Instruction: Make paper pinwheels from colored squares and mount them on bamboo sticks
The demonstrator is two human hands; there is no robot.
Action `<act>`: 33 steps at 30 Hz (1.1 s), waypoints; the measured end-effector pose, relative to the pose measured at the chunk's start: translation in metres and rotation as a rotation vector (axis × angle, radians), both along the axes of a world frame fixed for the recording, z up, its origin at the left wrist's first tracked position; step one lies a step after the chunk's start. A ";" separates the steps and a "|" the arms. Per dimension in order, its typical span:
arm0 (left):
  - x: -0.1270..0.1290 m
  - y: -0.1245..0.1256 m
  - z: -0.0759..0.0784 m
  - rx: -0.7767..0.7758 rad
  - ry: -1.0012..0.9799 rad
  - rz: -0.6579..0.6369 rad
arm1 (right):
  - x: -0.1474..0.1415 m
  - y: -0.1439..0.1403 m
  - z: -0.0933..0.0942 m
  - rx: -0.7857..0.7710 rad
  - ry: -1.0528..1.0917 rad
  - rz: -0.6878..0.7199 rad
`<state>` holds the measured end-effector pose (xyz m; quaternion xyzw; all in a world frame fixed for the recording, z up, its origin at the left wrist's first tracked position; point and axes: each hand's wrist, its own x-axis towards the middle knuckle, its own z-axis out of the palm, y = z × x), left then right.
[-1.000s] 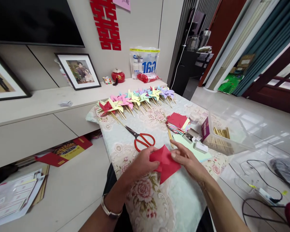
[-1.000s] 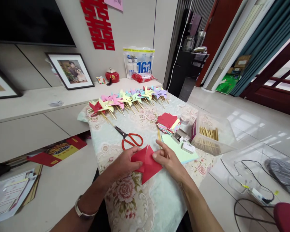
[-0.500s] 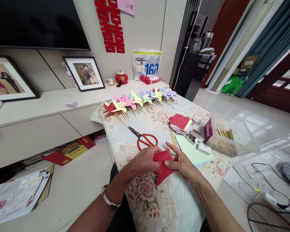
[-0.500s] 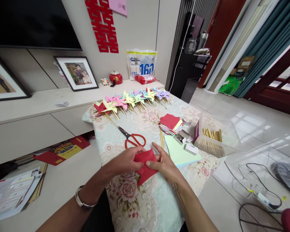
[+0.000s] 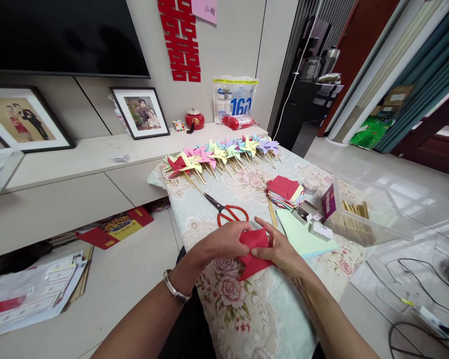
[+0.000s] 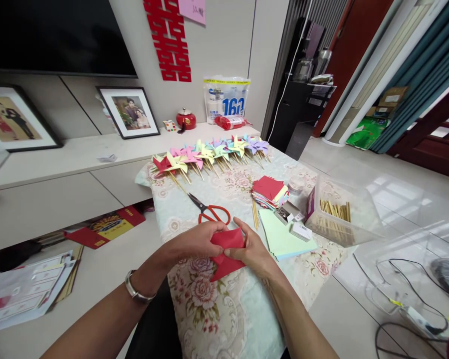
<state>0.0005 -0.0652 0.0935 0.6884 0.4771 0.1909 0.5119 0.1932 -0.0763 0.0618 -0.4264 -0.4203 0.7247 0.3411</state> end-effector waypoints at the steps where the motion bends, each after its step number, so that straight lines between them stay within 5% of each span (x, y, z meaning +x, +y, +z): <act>1: -0.001 0.002 0.001 -0.010 0.001 0.004 | -0.001 0.001 -0.001 -0.002 0.000 -0.008; 5: -0.010 0.009 0.000 -0.109 -0.164 0.119 | -0.004 0.014 -0.001 0.012 0.003 -0.092; 9: -0.009 0.017 -0.009 -0.258 -0.554 0.493 | -0.011 0.039 0.002 0.099 -0.001 -0.300; 13: 0.017 0.029 -0.021 -0.258 -0.926 0.721 | -0.023 0.071 0.002 0.249 0.045 -0.475; 17: 0.044 0.045 -0.037 -0.167 -0.950 0.773 | -0.031 0.092 -0.016 0.387 0.038 -0.585; 23: 0.055 0.060 -0.064 -0.076 -0.908 0.834 | -0.027 0.094 -0.046 0.463 -0.018 -0.561; 33: 0.051 0.062 -0.069 -0.074 -0.902 0.810 | -0.024 0.094 -0.046 0.555 -0.115 -0.556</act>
